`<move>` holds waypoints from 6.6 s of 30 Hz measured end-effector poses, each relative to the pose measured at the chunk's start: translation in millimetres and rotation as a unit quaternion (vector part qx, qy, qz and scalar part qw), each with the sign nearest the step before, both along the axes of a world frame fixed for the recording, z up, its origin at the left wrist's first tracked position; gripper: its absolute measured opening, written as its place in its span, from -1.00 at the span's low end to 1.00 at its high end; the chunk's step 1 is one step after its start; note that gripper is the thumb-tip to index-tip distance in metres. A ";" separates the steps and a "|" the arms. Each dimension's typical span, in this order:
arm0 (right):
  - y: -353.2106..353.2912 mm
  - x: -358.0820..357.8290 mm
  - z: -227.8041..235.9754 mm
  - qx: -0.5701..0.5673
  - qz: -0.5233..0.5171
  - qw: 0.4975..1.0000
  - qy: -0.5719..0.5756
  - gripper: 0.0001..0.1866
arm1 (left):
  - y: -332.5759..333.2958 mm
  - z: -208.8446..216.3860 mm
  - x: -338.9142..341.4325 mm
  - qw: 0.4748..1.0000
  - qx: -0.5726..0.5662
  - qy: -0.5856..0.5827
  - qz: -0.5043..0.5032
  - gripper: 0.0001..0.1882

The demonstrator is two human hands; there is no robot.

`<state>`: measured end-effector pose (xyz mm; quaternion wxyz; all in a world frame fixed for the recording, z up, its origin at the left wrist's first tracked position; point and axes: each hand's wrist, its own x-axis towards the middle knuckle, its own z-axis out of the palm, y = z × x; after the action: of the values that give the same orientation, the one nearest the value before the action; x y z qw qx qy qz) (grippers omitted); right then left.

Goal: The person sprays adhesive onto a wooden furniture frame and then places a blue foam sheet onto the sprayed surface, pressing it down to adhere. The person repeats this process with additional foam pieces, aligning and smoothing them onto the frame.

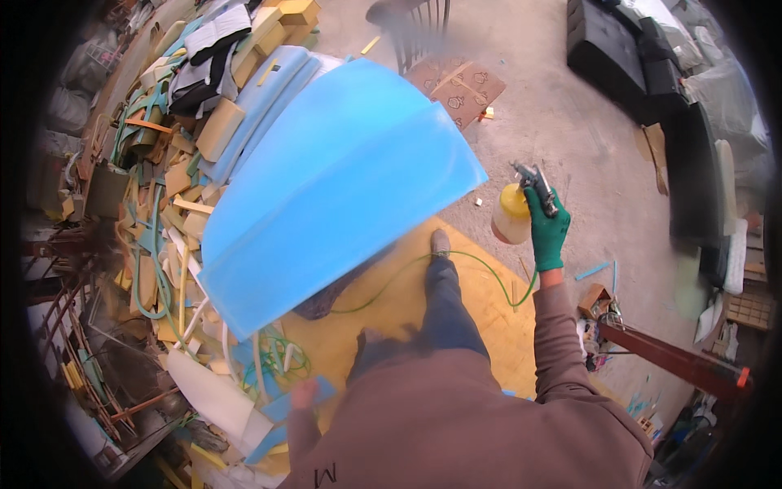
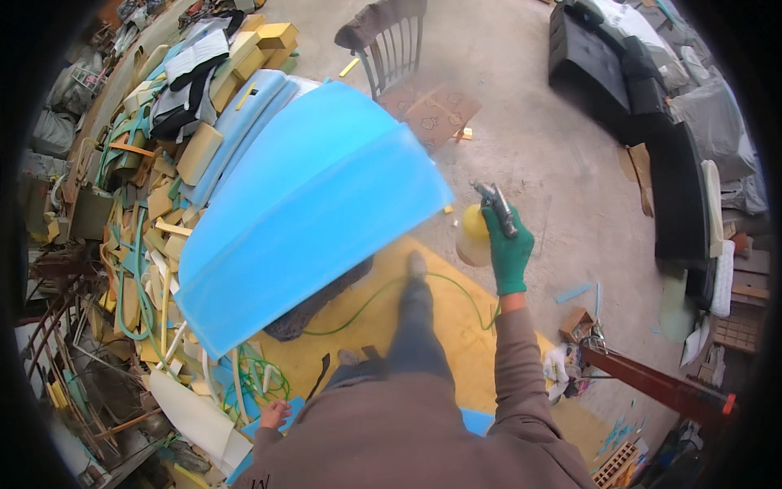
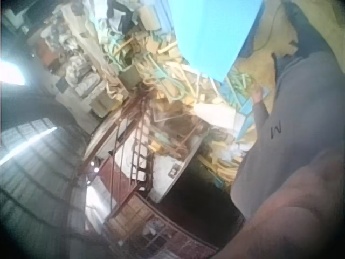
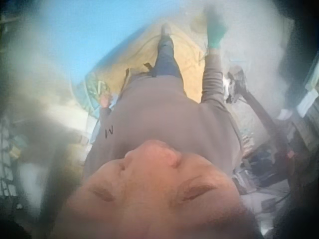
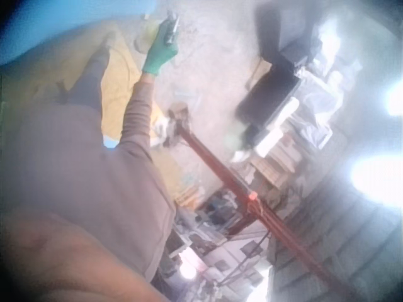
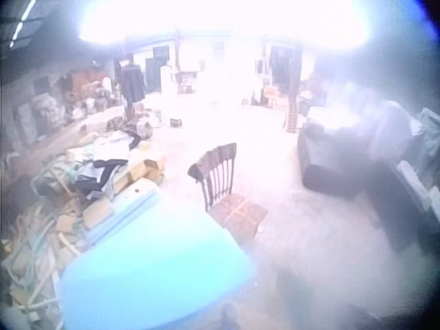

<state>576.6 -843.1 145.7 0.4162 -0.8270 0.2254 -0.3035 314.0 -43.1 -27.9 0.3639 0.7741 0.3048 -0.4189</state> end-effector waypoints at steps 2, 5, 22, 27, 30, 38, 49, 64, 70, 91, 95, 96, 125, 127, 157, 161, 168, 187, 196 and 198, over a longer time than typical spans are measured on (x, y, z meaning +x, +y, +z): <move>-54.7 59.8 -23.7 0.047 -0.007 0.999 0.022 -0.68 | -34.9 20.8 -9.7 0.999 -0.001 -0.032 -0.019 -0.58; -124.1 168.8 -85.0 0.070 0.004 0.996 0.051 -0.64 | -101.0 73.4 -19.1 0.992 -0.004 0.056 0.116 -0.50; -215.5 489.4 -391.5 0.269 0.061 0.961 0.028 -0.57 | -296.1 239.7 -41.4 0.920 0.080 0.201 0.326 -0.53; -231.4 483.4 -391.1 0.307 0.038 0.944 0.115 -0.54 | -287.4 229.5 -29.3 0.931 0.045 0.165 0.322 -0.53; -227.0 470.6 -371.5 0.230 0.037 0.964 0.130 -0.32 | -282.6 213.2 -19.4 0.931 0.067 0.158 0.321 -0.52; -144.7 484.3 -279.6 0.066 0.137 0.978 0.143 -0.29 | -296.0 158.3 25.6 0.951 0.063 0.075 0.294 -0.56; 27.3 692.9 -318.7 0.132 0.296 0.858 0.400 0.44 | -352.6 172.9 -8.5 0.916 0.066 -0.077 0.388 -0.55; -6.8 638.1 -80.9 0.386 0.551 0.723 0.159 -0.47 | -279.9 156.6 187.9 0.933 0.140 -0.215 0.251 -0.64; -31.9 565.5 -22.1 0.378 0.566 0.714 0.166 -0.52 | -249.6 255.5 521.6 0.805 0.208 -0.551 -0.075 -0.42; -200.9 466.2 -9.9 0.227 0.546 0.776 0.220 -0.37 | -305.2 427.4 489.6 0.572 0.294 -0.693 -0.326 -0.77; -242.9 480.4 116.3 0.050 0.522 0.808 0.267 -0.42 | -344.6 398.9 419.6 0.585 0.241 -0.710 -0.309 -0.91; -220.7 481.0 148.1 -0.004 0.500 0.826 0.262 -0.43 | -347.4 391.6 404.2 0.603 0.224 -0.693 -0.326 -0.93; 628.1 441.0 -78.6 0.429 0.552 0.461 0.546 -0.48 | -154.1 261.1 152.2 -0.791 0.365 0.367 -0.325 -0.05; 630.4 440.1 -81.1 0.317 0.636 0.447 0.543 -0.49 | -151.0 267.8 162.7 -0.734 0.415 0.397 -0.363 0.30; 753.0 366.9 -76.3 0.012 0.718 0.587 0.374 -0.42 | -82.5 244.1 127.2 -0.401 0.798 0.170 -0.416 -0.54; 762.6 338.8 -87.8 0.019 0.706 0.577 0.411 -0.40 | -70.5 231.0 108.5 -0.330 0.833 0.228 -0.380 -0.41; 765.5 317.7 -86.1 0.010 0.695 0.571 0.436 -0.36 | -85.2 193.7 83.2 -0.619 0.605 0.448 -0.225 -0.38; 756.0 305.1 -109.8 -0.046 0.696 0.614 0.371 -0.34 | -14.5 107.3 116.4 -0.623 0.464 0.333 -0.534 -0.33; 738.9 321.1 -141.2 -0.158 0.725 0.627 0.238 -0.31 | 37.9 193.7 124.6 -0.744 0.397 0.388 -0.373 -0.14; 738.4 319.2 -143.7 -0.171 0.723 0.628 0.231 -0.30 | 40.4 195.9 120.7 -0.748 0.395 0.377 -0.378 -0.17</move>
<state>895.9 -104.7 2.0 0.2877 -0.8235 -0.4123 0.2630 434.7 -2.7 167.9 0.8509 0.4780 0.2177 -0.0039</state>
